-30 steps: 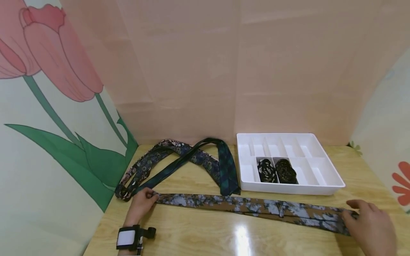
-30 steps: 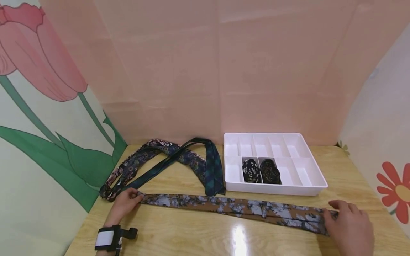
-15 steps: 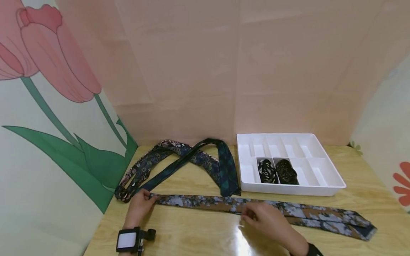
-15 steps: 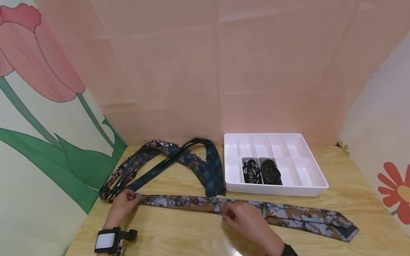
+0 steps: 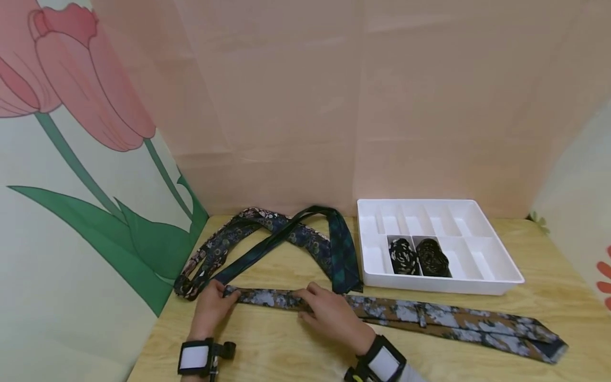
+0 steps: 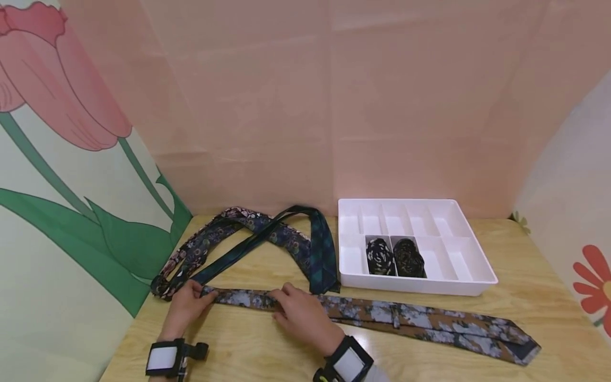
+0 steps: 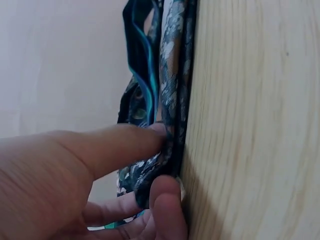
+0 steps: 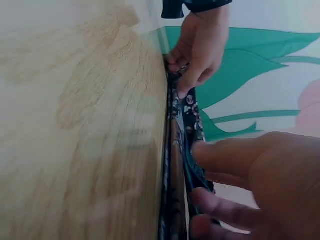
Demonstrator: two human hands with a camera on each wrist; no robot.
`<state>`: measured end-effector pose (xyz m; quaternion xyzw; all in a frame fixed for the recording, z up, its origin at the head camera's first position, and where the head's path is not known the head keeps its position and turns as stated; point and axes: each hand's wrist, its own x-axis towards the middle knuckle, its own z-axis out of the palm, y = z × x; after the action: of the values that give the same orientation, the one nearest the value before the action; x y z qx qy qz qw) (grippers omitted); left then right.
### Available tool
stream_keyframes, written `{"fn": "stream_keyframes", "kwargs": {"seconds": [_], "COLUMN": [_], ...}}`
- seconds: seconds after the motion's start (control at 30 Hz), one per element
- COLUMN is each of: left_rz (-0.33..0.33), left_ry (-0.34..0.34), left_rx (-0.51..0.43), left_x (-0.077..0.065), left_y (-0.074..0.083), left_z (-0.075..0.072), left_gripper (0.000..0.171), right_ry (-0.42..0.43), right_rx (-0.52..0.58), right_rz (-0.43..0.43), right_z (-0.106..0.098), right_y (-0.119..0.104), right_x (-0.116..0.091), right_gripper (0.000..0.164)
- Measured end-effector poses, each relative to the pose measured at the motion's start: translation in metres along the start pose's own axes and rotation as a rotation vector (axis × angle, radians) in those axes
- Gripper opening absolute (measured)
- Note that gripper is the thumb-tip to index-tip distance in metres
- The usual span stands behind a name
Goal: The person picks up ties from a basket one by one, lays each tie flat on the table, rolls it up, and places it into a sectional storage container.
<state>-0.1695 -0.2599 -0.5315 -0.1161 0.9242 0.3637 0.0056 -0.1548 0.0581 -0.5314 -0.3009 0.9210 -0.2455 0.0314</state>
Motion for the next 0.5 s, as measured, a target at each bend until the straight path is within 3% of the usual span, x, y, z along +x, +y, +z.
{"fn": "stream_keyframes", "kwargs": {"seconds": [0.17, 0.3, 0.5], "left_rz": [0.073, 0.153, 0.181], "left_ry": [0.051, 0.078, 0.091], "left_rx": [0.022, 0.061, 0.053], "left_x": [0.002, 0.0, -0.008], "left_y": [0.005, 0.011, 0.018], "left_z": [0.008, 0.014, 0.016], "left_gripper": [0.033, 0.028, 0.01], "right_ry": [-0.044, -0.024, -0.005], "right_rx": [-0.06, -0.087, -0.075], "right_rz": [-0.004, -0.015, -0.026], "right_z": [0.006, 0.011, 0.017], "right_y": [0.001, 0.003, 0.003], "right_x": [0.004, 0.002, 0.001], "right_gripper": [0.049, 0.05, 0.049]}}
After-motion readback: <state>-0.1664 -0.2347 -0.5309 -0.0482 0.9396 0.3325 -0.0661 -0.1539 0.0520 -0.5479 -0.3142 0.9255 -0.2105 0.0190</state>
